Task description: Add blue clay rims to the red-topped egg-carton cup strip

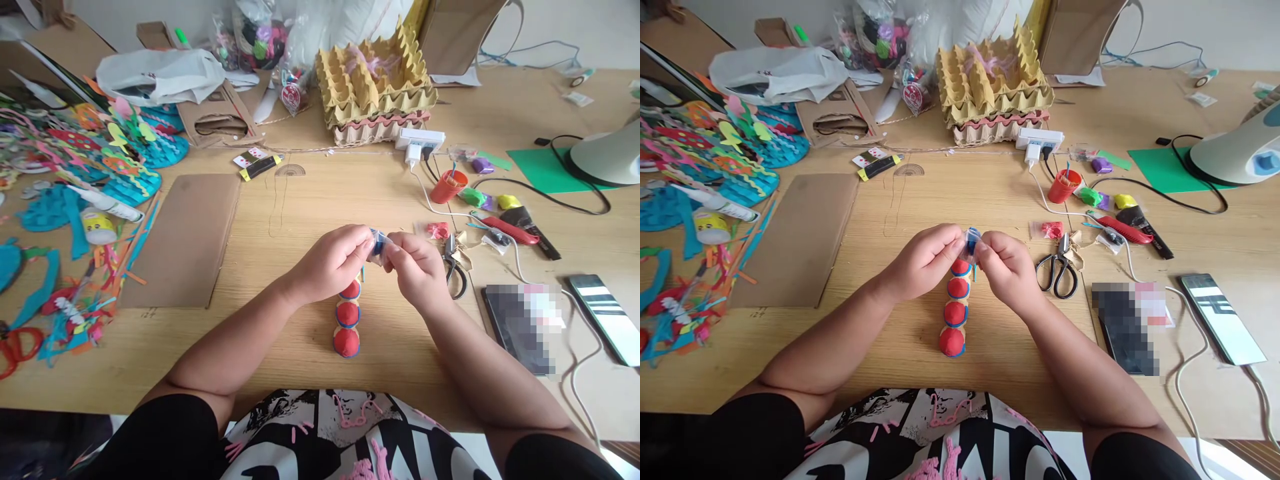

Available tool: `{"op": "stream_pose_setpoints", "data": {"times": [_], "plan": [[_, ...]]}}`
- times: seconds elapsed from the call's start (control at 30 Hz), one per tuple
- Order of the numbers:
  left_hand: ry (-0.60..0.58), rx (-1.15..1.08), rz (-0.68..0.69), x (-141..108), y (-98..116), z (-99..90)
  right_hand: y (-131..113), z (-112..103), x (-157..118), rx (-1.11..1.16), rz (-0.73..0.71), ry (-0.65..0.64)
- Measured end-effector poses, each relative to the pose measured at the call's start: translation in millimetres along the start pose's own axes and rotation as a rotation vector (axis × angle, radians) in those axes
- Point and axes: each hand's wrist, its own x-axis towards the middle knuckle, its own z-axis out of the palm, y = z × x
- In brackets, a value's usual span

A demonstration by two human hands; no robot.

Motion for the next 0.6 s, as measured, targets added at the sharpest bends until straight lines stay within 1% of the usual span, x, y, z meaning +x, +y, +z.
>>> {"op": "stream_pose_setpoints", "data": {"times": [0.1, 0.23, 0.27, 0.3, 0.33, 0.4, 0.43, 0.5, 0.6], "plan": [[-0.002, -0.045, -0.05, 0.1, -1.2, 0.4, -3.9, -1.9, 1.5, -0.082, -0.07, -0.019], [0.004, -0.153, -0.13, 1.2, -3.7, -3.1, -3.6, -12.3, 7.7, -0.261, -0.281, -0.019], [0.001, -0.18, -0.135, 1.3, -4.3, -4.4, -1.7, -14.9, 9.3, -0.26, -0.285, -0.048], [-0.01, -0.206, -0.136, 1.4, -4.6, -5.7, 0.6, -16.9, 10.5, -0.228, -0.259, -0.094], [-0.026, -0.23, -0.135, 1.5, -4.8, -6.8, 3.0, -18.2, 11.4, -0.177, -0.208, -0.15], [-0.06, -0.272, -0.141, 1.3, -4.3, -8.5, 7.1, -18.6, 12.2, -0.072, -0.117, -0.208], [-0.066, -0.292, -0.15, 1.2, -3.6, -9.0, 8.2, -18.0, 12.2, -0.04, -0.092, -0.21], [-0.04, -0.326, -0.176, 1.0, -1.6, -9.5, 8.0, -16.3, 11.8, -0.034, -0.088, -0.18], [0.01, -0.378, -0.221, 1.0, 1.1, -9.9, 3.4, -14.9, 11.5, -0.141, -0.138, -0.129]]}}
